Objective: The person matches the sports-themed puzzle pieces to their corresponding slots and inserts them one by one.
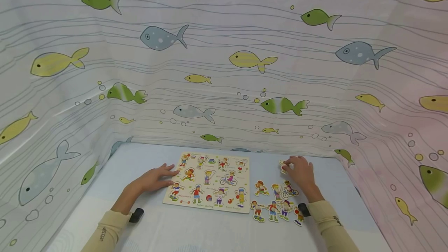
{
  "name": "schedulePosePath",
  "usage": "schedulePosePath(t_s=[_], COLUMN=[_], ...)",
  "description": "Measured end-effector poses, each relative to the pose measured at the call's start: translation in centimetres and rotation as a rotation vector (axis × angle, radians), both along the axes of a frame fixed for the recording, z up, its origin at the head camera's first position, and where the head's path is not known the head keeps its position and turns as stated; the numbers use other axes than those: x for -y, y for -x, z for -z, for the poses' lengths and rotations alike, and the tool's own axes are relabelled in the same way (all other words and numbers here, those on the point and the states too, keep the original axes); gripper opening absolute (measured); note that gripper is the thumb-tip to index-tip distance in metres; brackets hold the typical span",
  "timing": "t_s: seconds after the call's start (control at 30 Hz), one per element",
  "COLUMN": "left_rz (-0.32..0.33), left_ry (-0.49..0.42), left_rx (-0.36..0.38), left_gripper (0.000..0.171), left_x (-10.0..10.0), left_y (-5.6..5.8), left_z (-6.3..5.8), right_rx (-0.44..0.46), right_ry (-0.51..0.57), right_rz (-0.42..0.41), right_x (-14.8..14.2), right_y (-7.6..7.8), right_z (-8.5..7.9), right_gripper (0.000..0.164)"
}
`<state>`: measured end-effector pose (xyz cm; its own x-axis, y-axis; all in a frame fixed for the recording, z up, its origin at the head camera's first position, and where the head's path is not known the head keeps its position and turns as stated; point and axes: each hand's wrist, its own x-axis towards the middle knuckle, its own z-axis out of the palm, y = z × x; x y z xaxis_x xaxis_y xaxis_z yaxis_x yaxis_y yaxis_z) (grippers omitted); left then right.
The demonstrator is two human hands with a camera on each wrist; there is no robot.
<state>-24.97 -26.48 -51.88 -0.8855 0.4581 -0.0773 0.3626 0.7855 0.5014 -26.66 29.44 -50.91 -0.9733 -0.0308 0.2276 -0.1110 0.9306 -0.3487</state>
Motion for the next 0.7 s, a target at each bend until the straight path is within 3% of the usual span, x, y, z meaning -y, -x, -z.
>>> schedulePosePath(t_s=[0.7], left_rz=[0.005], left_ry=[0.004], left_rx=[0.001], left_gripper=[0.049], left_x=[0.0], left_y=[0.0], left_z=[0.0], right_rx=[-0.022], right_ry=[0.018], right_rz=[-0.070], right_x=[3.0], right_y=[1.2], right_z=[-0.5], right_gripper=[0.020])
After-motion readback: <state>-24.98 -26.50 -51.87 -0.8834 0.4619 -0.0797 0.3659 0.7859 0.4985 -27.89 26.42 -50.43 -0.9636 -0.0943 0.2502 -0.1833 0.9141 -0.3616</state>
